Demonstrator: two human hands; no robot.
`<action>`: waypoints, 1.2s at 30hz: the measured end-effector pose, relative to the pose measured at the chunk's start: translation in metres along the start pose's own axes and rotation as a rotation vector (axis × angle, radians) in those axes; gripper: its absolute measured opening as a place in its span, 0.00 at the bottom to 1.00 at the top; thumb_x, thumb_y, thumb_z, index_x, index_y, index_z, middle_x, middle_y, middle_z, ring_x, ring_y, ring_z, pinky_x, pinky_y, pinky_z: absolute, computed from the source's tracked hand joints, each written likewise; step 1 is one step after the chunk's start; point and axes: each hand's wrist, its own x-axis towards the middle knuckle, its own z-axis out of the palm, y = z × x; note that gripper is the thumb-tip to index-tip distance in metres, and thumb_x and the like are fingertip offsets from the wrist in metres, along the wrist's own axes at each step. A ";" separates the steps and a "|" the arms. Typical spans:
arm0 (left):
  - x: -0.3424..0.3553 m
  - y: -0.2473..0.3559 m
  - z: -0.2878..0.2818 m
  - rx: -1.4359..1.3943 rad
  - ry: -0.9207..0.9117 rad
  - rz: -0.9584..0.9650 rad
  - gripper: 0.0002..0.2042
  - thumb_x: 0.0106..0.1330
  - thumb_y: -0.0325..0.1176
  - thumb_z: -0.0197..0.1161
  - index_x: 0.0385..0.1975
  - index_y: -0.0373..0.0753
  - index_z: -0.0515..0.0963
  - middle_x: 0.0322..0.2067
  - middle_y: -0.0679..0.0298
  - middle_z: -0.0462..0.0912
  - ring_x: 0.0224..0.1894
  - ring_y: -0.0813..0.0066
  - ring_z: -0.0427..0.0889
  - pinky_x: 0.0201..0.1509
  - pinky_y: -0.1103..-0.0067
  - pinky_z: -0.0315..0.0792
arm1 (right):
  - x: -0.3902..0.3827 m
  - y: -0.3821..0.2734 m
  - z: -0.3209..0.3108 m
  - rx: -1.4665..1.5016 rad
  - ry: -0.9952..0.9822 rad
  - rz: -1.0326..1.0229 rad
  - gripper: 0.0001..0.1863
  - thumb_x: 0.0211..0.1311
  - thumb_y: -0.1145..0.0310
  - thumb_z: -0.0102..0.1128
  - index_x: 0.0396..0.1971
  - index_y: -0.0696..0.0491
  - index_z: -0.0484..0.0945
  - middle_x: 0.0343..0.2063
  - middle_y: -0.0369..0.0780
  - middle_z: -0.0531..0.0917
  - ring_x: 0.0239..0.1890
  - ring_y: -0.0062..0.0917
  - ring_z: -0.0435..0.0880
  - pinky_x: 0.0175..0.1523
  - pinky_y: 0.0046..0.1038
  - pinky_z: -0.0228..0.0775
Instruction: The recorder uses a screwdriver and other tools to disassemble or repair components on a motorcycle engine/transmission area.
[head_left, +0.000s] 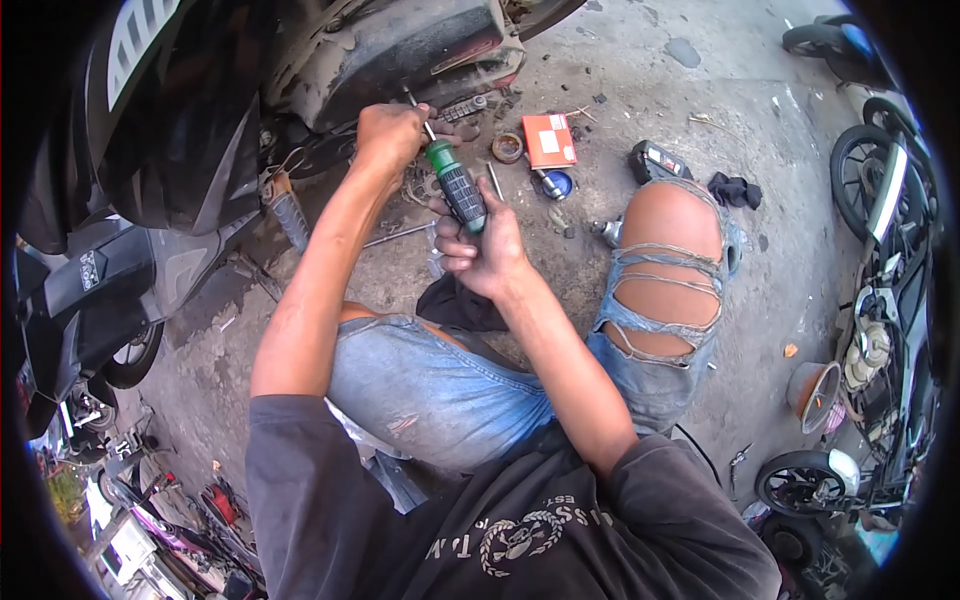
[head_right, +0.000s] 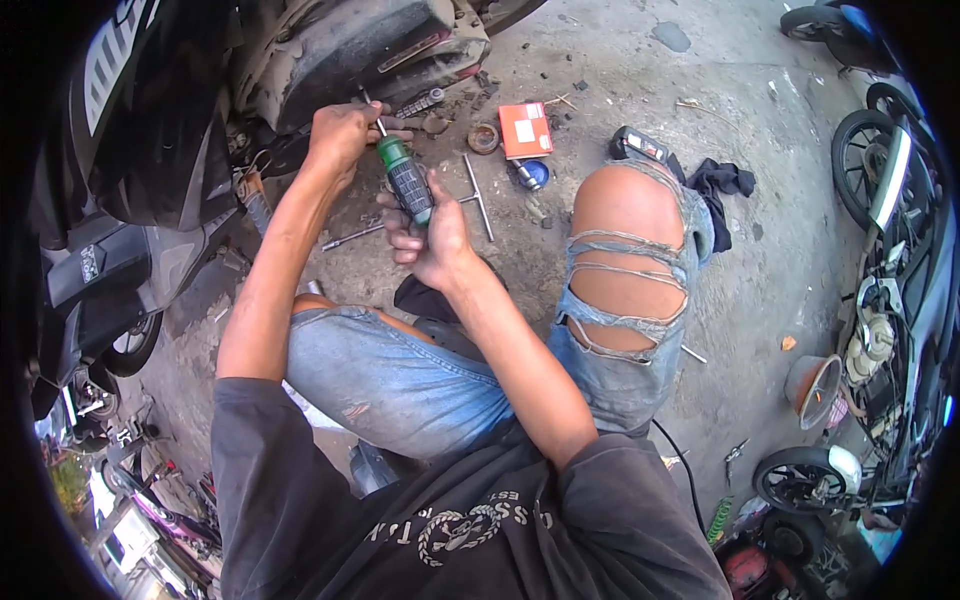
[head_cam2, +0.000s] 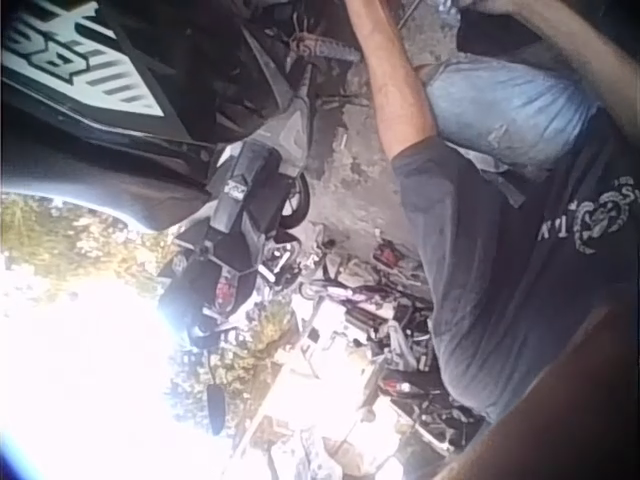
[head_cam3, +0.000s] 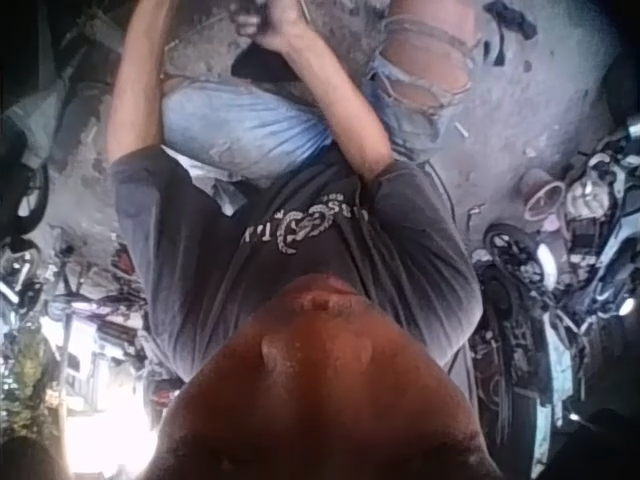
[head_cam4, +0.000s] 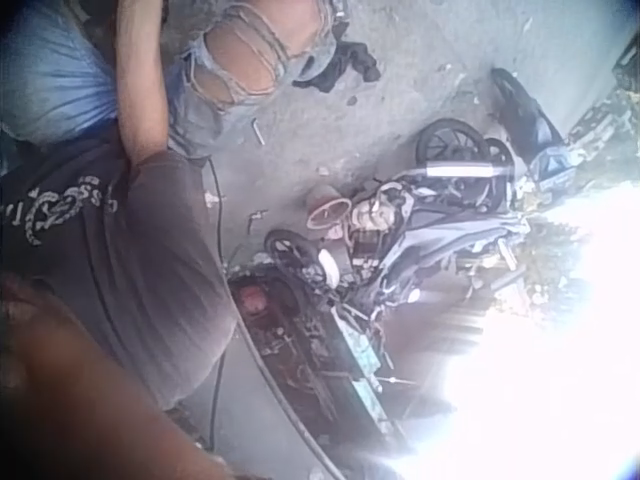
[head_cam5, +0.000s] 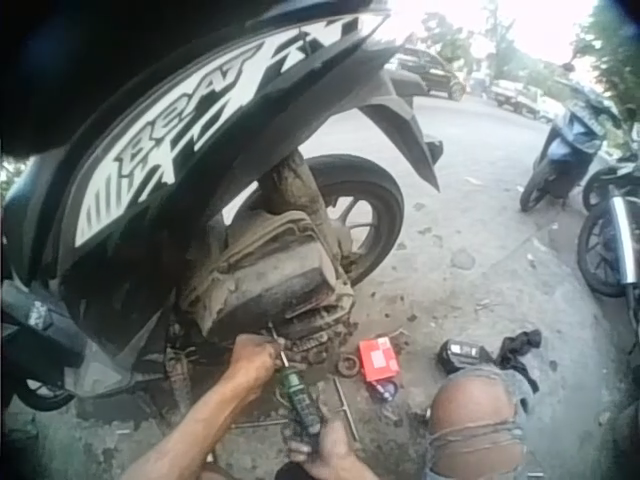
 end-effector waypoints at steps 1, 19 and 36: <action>0.001 0.000 0.004 0.014 0.017 -0.003 0.14 0.68 0.27 0.50 0.42 0.16 0.69 0.33 0.43 0.81 0.35 0.56 0.85 0.40 0.74 0.78 | -0.005 0.003 0.005 0.001 -0.001 -0.003 0.32 0.64 0.39 0.43 0.41 0.58 0.72 0.14 0.32 0.71 0.08 0.15 0.56 0.13 0.18 0.49; 0.009 -0.005 0.001 -0.024 0.019 -0.057 0.14 0.70 0.31 0.50 0.44 0.22 0.69 0.33 0.46 0.82 0.36 0.59 0.85 0.41 0.73 0.76 | -0.002 -0.005 0.003 -0.772 0.283 -0.414 0.31 0.63 0.41 0.49 0.42 0.59 0.73 0.16 0.38 0.78 0.10 0.23 0.72 0.14 0.26 0.62; 0.003 -0.004 0.003 -0.104 0.014 0.032 0.16 0.69 0.30 0.52 0.43 0.19 0.68 0.32 0.45 0.80 0.33 0.58 0.85 0.33 0.75 0.78 | -0.006 -0.020 0.020 -1.129 0.339 -0.407 0.26 0.69 0.51 0.43 0.46 0.64 0.68 0.19 0.47 0.79 0.14 0.32 0.76 0.21 0.34 0.70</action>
